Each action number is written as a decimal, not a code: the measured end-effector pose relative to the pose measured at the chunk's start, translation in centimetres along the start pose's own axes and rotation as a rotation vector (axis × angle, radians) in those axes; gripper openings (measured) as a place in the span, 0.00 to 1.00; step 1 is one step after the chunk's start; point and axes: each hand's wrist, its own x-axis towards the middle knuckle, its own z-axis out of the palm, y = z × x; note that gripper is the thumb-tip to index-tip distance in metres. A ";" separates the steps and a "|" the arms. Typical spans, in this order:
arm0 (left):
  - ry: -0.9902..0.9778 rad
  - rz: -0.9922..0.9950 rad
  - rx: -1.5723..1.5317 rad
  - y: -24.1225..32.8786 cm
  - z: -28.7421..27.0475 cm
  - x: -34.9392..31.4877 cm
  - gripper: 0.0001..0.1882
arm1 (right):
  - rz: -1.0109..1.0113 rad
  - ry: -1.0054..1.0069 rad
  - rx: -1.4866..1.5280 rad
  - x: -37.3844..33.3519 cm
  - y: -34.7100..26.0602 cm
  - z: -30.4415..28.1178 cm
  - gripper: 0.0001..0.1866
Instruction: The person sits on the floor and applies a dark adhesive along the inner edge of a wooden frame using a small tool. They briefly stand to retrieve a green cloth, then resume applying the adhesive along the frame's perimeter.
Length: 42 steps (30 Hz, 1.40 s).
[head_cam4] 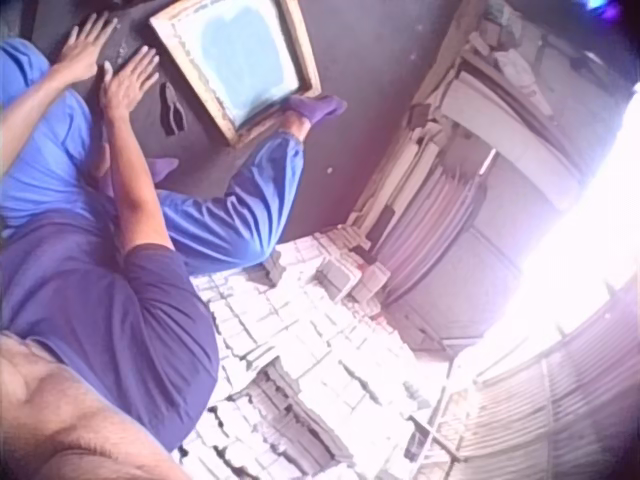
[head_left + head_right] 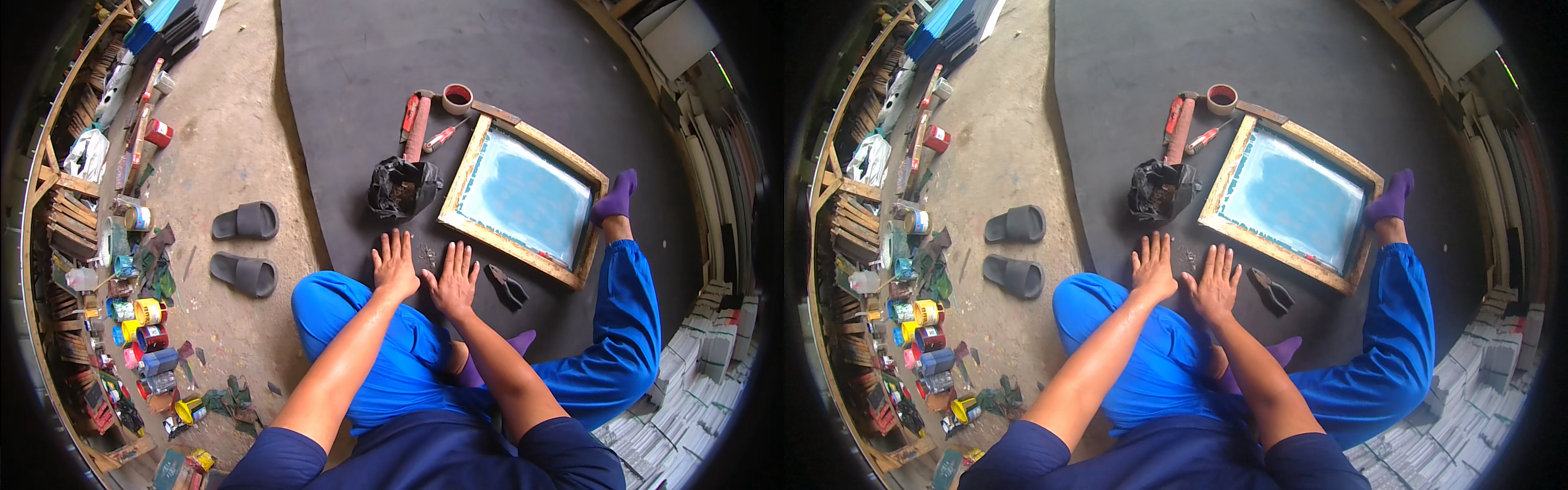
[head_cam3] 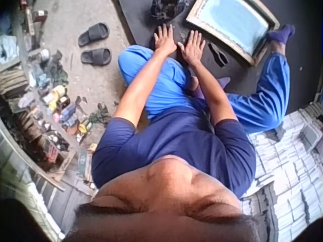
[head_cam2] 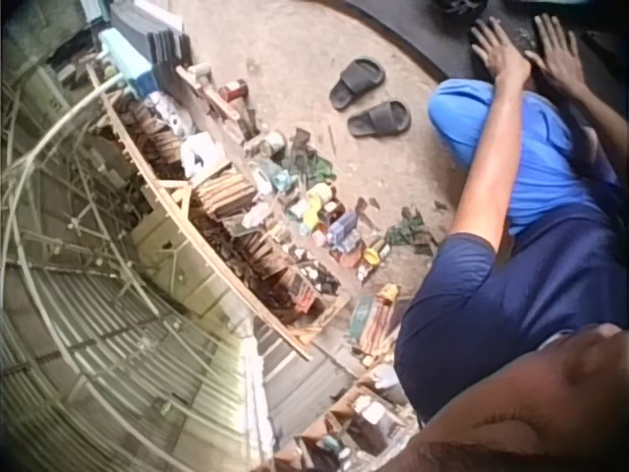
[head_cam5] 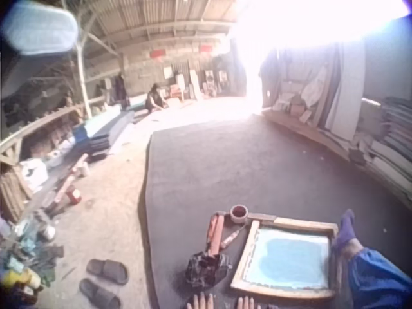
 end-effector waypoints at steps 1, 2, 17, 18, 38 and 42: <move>0.010 -0.010 0.001 0.0 -0.1 0.2 0.52 | 0.003 -0.008 -0.015 0.2 -0.2 0.2 0.48; 0.020 -0.020 0.003 0.1 0.0 0.3 0.52 | 0.006 -0.016 -0.030 0.3 -0.3 0.5 0.48; 0.026 0.051 -0.011 -1.3 0.6 0.1 0.47 | -0.509 -0.146 -0.042 -2.7 1.7 -1.9 0.41; 0.042 0.054 0.006 -1.3 0.7 0.2 0.47 | -0.515 -0.129 -0.038 -2.1 1.5 -1.7 0.40; 0.349 -0.267 -0.608 -2.2 1.0 2.4 0.29 | -0.191 0.232 0.182 4.3 -2.6 1.5 0.22; 0.498 -0.267 -0.660 -2.7 1.9 3.2 0.25 | -0.236 0.307 0.273 4.6 -3.0 2.5 0.08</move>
